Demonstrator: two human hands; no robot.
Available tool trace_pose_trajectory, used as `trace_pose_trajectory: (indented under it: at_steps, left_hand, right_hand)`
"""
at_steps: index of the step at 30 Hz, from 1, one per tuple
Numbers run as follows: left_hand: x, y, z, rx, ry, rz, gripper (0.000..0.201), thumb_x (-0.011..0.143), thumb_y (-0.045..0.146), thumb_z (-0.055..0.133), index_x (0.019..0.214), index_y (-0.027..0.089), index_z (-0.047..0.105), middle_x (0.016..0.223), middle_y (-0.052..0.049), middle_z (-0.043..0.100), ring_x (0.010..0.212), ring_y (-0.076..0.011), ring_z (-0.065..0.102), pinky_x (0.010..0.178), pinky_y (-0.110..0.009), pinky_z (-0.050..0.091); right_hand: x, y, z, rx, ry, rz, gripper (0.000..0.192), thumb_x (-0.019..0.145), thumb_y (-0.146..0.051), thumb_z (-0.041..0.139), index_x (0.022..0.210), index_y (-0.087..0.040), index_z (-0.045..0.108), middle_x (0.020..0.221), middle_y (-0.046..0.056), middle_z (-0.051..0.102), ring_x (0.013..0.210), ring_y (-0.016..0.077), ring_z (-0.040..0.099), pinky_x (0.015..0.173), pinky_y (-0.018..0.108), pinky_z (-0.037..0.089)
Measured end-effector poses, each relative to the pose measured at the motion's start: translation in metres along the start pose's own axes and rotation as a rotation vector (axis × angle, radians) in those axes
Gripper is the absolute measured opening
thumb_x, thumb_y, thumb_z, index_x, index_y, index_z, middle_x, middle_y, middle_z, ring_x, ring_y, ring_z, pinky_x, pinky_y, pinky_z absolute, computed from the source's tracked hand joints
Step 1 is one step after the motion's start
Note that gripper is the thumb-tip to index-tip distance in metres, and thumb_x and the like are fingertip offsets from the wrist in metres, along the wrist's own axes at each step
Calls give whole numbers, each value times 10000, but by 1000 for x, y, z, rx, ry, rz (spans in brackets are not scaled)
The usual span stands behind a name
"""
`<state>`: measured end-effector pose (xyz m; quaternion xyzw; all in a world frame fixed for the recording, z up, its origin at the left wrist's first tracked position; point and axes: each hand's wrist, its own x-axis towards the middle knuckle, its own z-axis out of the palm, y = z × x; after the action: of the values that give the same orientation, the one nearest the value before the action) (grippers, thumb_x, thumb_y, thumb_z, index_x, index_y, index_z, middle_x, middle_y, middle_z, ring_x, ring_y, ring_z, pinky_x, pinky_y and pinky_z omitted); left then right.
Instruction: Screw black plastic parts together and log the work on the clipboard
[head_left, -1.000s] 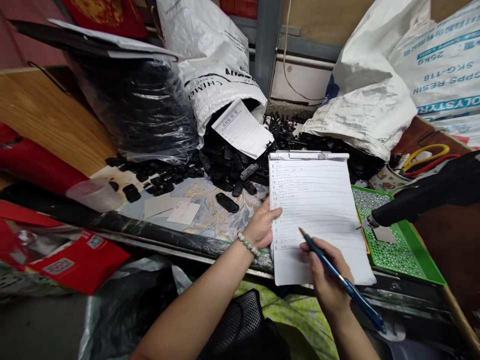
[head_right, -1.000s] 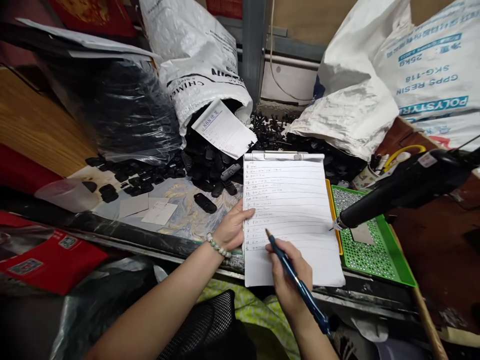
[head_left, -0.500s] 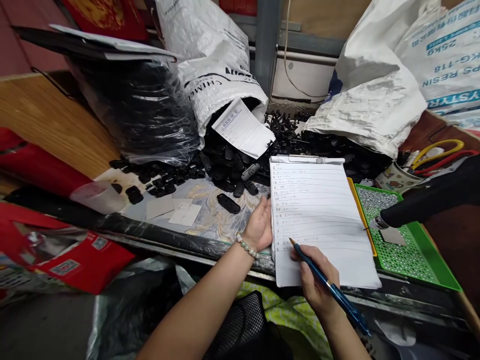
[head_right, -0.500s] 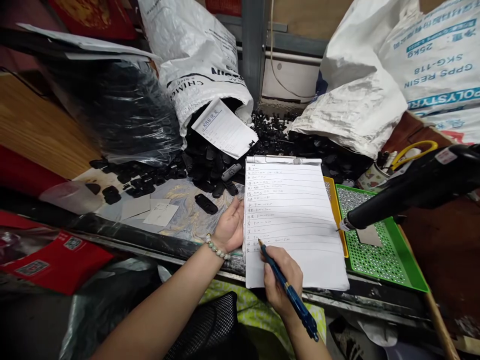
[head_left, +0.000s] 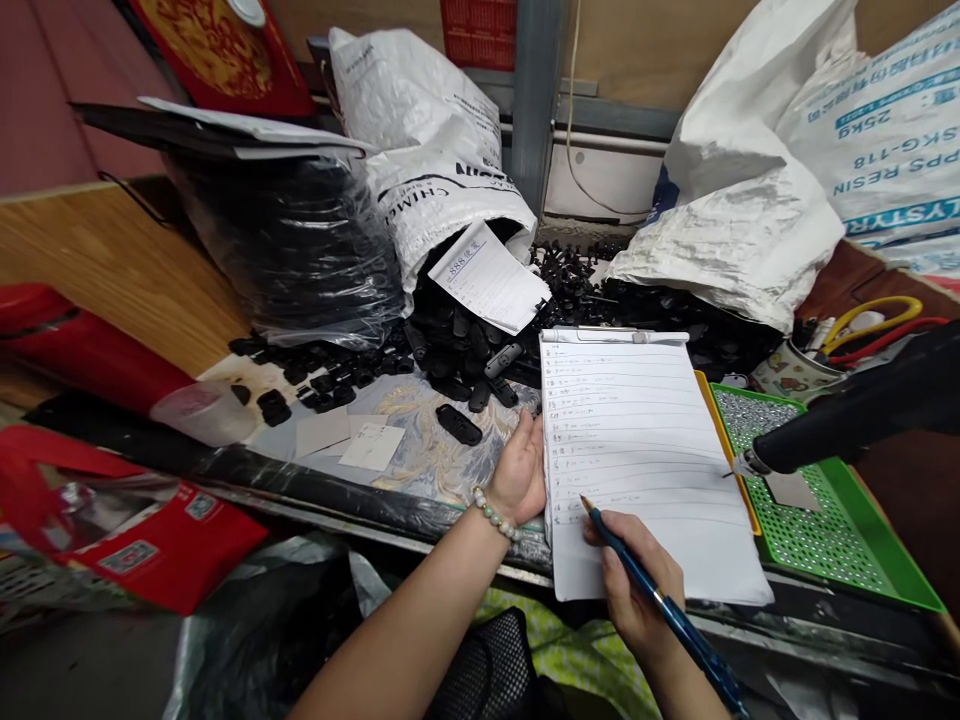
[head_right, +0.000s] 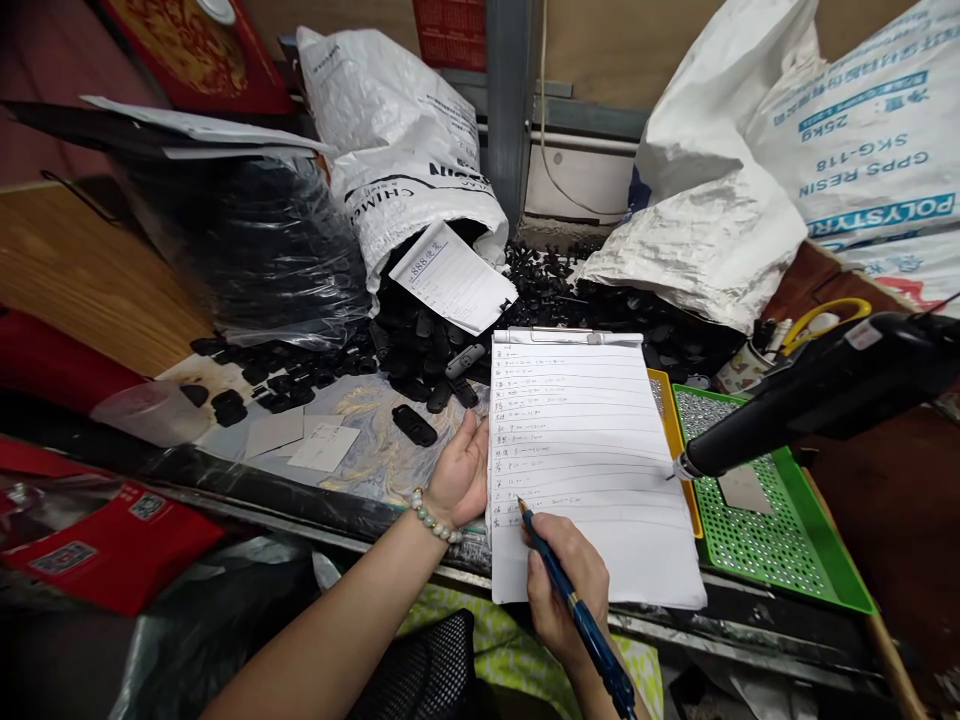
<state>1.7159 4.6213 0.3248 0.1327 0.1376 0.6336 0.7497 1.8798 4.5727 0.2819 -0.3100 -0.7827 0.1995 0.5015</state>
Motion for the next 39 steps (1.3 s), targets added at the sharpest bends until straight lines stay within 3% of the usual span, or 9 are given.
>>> trace_pose_trajectory:
  at_steps: [28, 32, 36, 39]
  left_hand:
    - [-2, -1, 1, 18, -64, 30, 500, 927, 455, 301, 1220, 138, 553, 1089, -123, 666, 1087, -288, 577, 999, -451, 371]
    - [-1, -1, -1, 27, -62, 26, 466, 900, 447, 388, 1195, 134, 569, 1097, -121, 663, 1111, -298, 560, 1004, -448, 370]
    - [0, -3, -7, 83, -59, 43, 377, 804, 286, 553, 1149, 139, 592, 1106, -104, 661, 1123, -294, 551, 1011, -432, 369]
    - [0, -5, -10, 169, -46, 99, 425, 706, 95, 592, 1123, 174, 594, 1070, -68, 679, 1115, -260, 560, 1016, -410, 366]
  right_hand:
    - [1, 2, 0, 4, -33, -55, 400, 800, -57, 472, 1185, -164, 496, 968, 85, 609, 898, 163, 602, 749, 301, 533]
    - [0, 3, 0, 7, -31, -67, 393, 803, -62, 470, 1181, -163, 500, 969, 86, 608, 902, 164, 601, 749, 301, 532]
    - [0, 2, 0, 4, -33, -68, 398, 798, -55, 472, 1181, -163, 501, 973, 88, 609, 911, 168, 603, 755, 305, 533]
    - [0, 2, 0, 2, -34, -63, 392, 801, -57, 470, 1175, -166, 505, 974, 89, 611, 910, 168, 605, 757, 309, 535]
